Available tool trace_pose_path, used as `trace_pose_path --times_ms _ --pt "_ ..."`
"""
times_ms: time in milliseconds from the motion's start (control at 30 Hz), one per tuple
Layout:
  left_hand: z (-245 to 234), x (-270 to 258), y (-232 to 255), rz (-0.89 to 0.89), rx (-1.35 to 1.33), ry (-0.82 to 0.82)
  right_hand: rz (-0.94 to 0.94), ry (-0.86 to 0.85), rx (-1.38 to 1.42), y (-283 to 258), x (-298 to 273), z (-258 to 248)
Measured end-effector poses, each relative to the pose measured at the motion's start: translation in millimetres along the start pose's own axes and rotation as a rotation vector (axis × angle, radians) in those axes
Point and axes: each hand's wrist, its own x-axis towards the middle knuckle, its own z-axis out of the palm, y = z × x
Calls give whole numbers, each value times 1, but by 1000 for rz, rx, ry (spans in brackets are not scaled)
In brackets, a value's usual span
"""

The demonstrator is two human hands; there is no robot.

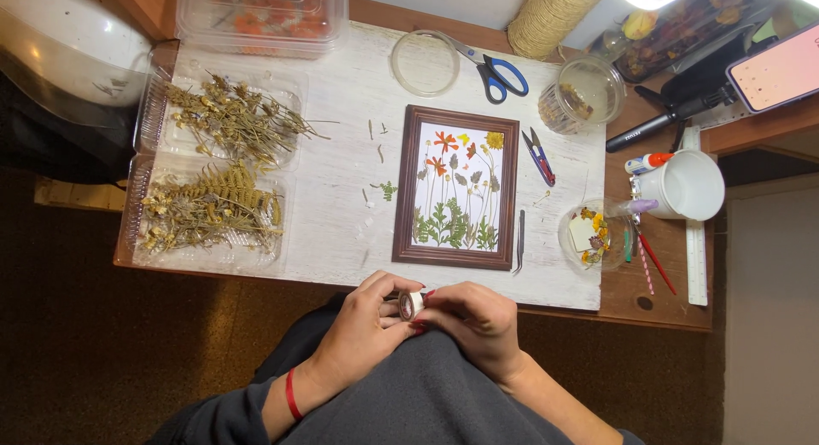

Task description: The person is carefully arranging and gluing dried flowers and leaves inside a picture frame to create artwork.

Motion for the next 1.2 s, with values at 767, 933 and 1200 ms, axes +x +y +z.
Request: trace_pose_path --times_ms 767,933,1200 --pt "0 -2 10 -22 83 8 52 -57 31 5 -4 1" --pt "0 -4 9 -36 90 8 83 -101 44 11 -9 2" --pt "-4 -9 15 96 158 3 190 -80 113 7 -9 4"
